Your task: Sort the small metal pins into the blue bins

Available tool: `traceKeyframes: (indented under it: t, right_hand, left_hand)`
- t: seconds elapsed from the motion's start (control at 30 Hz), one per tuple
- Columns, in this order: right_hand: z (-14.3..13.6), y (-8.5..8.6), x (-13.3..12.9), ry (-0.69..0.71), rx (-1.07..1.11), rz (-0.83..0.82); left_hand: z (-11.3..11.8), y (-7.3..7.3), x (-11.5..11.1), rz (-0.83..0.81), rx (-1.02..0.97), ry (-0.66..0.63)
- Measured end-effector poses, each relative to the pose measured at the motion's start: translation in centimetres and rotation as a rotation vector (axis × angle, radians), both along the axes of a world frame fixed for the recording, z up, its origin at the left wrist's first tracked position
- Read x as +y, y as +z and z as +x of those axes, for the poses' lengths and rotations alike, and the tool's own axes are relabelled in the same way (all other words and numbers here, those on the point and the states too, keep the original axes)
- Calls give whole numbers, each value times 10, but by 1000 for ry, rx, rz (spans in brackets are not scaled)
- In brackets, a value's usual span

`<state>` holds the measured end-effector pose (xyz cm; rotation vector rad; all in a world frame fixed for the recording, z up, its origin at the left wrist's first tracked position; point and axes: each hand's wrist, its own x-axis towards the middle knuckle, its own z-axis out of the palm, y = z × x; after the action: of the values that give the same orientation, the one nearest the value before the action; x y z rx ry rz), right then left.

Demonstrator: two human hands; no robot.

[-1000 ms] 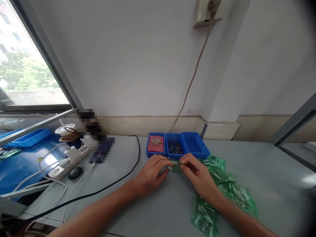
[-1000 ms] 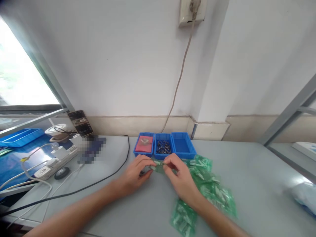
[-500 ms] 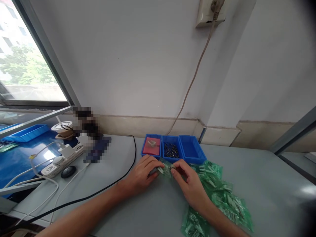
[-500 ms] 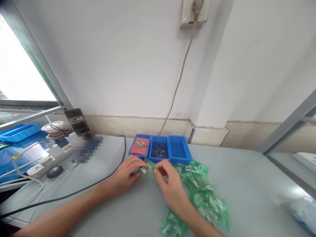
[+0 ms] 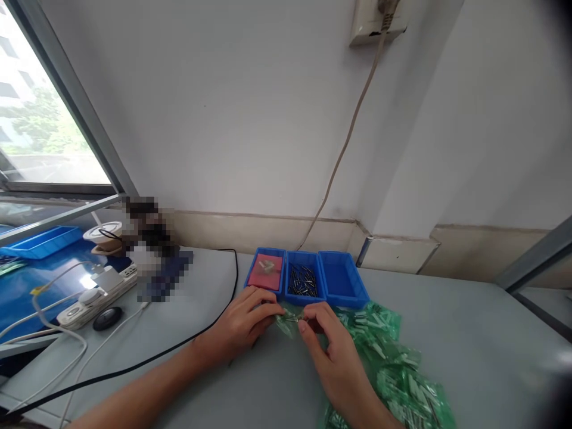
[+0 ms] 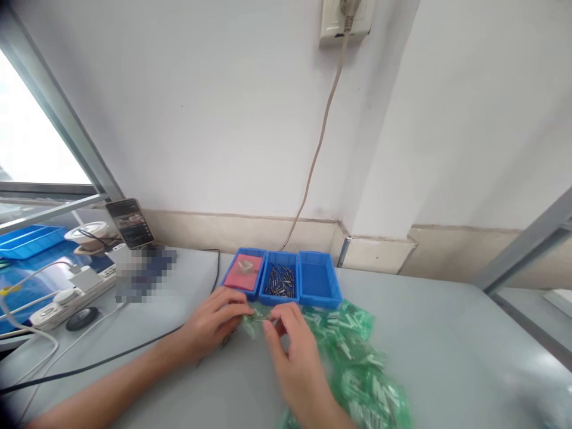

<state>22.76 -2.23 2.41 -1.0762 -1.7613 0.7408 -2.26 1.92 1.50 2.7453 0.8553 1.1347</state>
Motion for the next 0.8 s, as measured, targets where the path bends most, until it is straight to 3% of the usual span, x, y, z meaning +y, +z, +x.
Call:
traceKeyframes:
  t: [0.23, 0.47, 0.6, 0.8]
  right_hand:
    - [3, 2, -1, 10, 3, 11]
    - [0, 4, 0, 83, 28, -4]
    - [-1, -1, 3, 58, 25, -12]
    - [0, -7, 6, 9, 5, -25]
  left_hand:
    - [1, -1, 3, -81, -43, -6]
    - [3, -12, -3, -190, -181, 108]
    - [5, -3, -6, -183, -138, -10]
    - [5, 5, -7, -100, -69, -11]
